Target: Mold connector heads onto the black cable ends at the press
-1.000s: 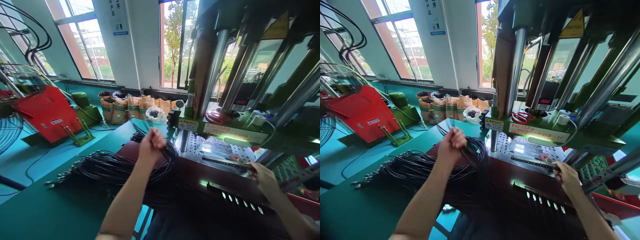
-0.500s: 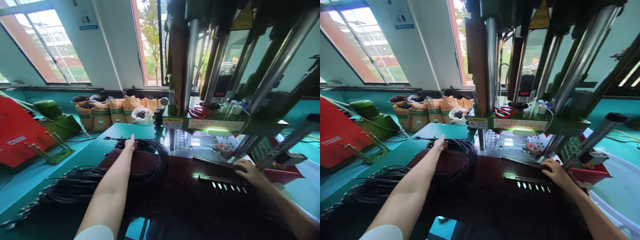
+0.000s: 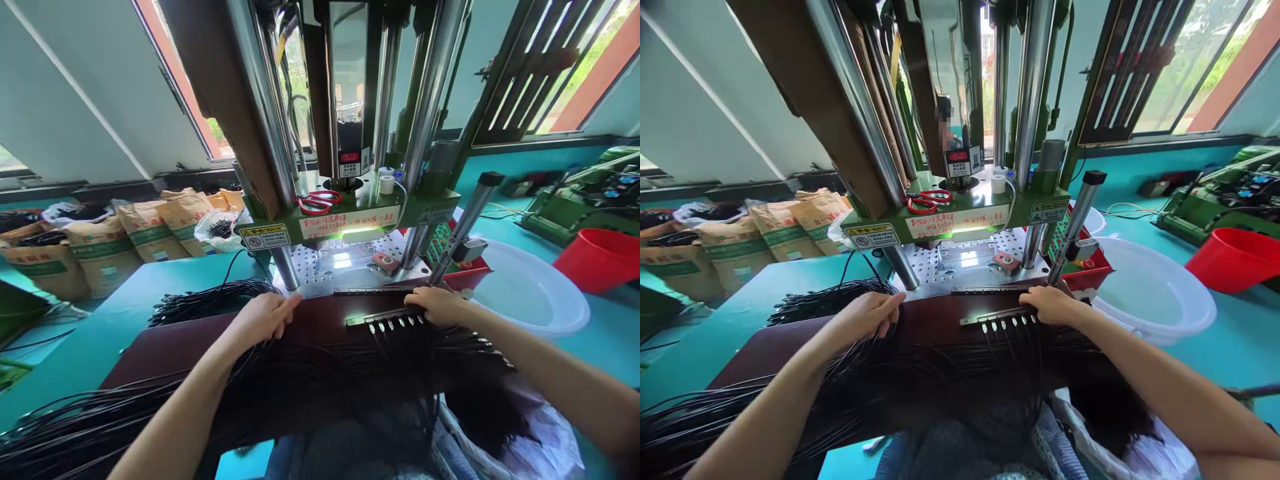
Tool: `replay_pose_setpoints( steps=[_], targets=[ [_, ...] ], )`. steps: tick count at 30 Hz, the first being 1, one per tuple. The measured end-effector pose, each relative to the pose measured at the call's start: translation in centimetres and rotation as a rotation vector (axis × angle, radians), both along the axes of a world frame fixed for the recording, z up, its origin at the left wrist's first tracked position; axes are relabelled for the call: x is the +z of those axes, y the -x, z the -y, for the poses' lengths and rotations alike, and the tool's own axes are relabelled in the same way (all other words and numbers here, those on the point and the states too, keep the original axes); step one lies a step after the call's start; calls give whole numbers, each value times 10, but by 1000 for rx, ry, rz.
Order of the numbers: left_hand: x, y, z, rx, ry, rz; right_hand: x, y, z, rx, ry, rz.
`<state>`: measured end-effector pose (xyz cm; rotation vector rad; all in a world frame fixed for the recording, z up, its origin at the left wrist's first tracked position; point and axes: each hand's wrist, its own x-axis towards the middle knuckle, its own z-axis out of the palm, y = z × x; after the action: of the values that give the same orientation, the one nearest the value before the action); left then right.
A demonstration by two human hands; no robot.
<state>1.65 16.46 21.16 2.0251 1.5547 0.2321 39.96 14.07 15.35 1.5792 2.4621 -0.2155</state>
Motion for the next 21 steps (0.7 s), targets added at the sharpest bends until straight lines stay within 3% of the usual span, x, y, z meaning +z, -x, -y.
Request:
replay_pose_setpoints(
  steps=[3, 6, 8, 11, 14, 17, 21],
  targets=[
    [-2, -15, 9, 31, -128, -28, 15, 3, -6, -34, 31, -13],
    [-17, -27, 15, -24, -134, 81, 19, 3, -15, -89, 49, -33],
    [-34, -43, 25, -87, -21, 243, 16, 2, -23, -122, 42, -62],
    [-63, -79, 46, -158, 325, 557, 17, 1, -37, -167, -17, -125],
    [-81, -119, 60, -74, 567, 873, 31, 3, -52, -223, -89, -191],
    [-85, -153, 57, 3, 717, 1101, 50, 8, -67, -269, -142, -246],
    [-82, -183, 30, -60, 892, 1099, 56, 17, -94, -277, -160, -305]
  ],
)
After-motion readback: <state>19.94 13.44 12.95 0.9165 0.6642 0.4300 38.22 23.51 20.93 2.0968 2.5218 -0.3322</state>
